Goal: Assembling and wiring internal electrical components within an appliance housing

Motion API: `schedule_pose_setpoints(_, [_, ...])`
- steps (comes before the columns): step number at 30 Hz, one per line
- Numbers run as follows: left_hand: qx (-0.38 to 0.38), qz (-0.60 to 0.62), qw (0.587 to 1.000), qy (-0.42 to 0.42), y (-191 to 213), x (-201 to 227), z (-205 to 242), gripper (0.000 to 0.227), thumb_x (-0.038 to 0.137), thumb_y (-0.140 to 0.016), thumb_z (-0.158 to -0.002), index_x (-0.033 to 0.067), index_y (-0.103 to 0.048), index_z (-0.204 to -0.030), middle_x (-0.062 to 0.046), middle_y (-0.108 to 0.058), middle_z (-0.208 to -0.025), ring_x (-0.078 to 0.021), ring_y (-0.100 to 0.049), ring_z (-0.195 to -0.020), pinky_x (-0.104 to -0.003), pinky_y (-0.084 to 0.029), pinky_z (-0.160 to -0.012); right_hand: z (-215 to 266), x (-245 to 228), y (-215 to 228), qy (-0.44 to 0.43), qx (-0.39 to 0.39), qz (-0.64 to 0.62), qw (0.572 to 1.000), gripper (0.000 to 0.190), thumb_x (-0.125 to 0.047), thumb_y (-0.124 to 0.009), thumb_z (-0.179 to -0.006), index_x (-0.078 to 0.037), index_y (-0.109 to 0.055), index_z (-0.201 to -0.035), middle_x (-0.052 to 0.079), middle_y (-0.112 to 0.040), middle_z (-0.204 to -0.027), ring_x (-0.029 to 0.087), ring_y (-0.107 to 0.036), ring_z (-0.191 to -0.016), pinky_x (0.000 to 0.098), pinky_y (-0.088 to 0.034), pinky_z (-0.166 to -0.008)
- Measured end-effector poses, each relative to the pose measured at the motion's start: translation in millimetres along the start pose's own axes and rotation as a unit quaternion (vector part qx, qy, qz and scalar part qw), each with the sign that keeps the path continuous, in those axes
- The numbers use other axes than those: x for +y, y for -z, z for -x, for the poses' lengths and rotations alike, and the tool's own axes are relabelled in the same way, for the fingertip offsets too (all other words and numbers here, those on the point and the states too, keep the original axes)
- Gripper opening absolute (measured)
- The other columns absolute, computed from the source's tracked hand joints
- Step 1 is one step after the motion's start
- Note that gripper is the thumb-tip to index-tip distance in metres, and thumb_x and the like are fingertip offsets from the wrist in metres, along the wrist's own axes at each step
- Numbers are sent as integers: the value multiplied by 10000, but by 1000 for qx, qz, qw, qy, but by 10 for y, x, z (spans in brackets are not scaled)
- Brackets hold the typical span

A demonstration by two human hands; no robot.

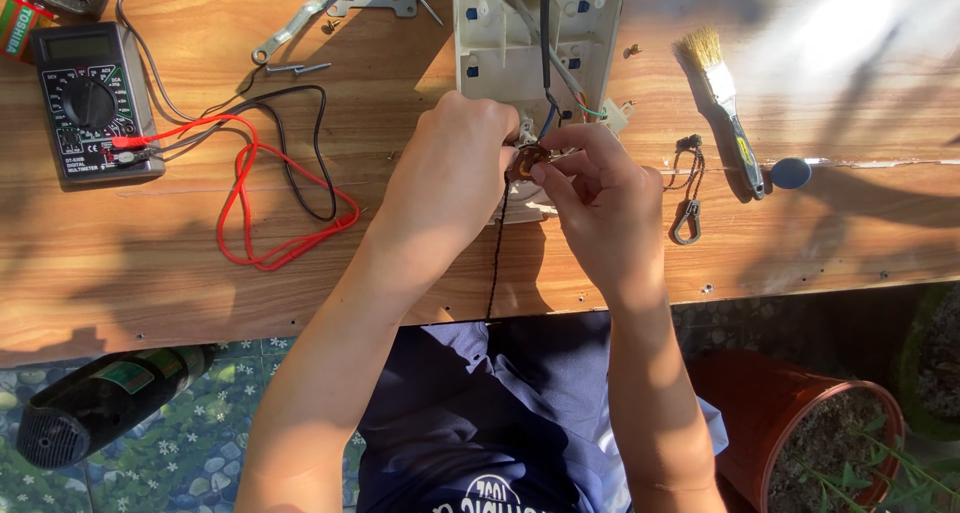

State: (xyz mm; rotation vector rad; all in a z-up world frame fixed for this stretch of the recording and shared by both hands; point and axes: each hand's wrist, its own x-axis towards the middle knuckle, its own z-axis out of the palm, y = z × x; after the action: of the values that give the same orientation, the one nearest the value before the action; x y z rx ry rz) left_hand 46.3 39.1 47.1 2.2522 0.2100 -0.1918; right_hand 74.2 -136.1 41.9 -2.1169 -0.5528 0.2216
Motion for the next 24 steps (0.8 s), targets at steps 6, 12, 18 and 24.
schedule_pose_setpoints(6, [-2,4,1000,-6,-35,-79,-8,147,17,-616,-972,8,-757,-933,-214,-646,-755,-358,-744,-586,-420,-627,-530,-37,-81,10,-7,-3,-1,1000,188,65,-737,-929,-48,-680,-1068,132,-759,-784,95,-411,-486,216,-339,-452])
schedule_pose_setpoints(12, [-14,-50,998,-33,-31,-96,23,190,15,-555,-999,-12,-741,-970,-181,-597,-723,-345,-732,-583,-394,-612,-499,-37,-83,3,-17,-4,-13,1000,179,78,-732,-919,-32,-699,-1056,149,-762,-782,81,-398,-495,207,-331,-455])
schedule_pose_setpoints(18, [-11,17,1000,1,-40,-7,142,198,60,-552,-1020,-45,-687,-1121,-186,-593,-780,-312,-714,-592,-392,-607,-506,-33,-34,-19,-8,9,-21,1000,178,95,-734,-918,-14,-718,-1059,163,-764,-783,76,-414,-491,204,-339,-456])
schedule_pose_setpoints(24, [34,26,999,-26,-249,-90,151,215,52,-515,-1009,-84,-630,-1129,-226,-647,-777,-370,-726,-616,-408,-586,-485,22,20,-64,27,32,-50,998,166,86,-690,-977,-3,-705,-1116,187,-752,-773,122,-567,-466,227,-466,-454])
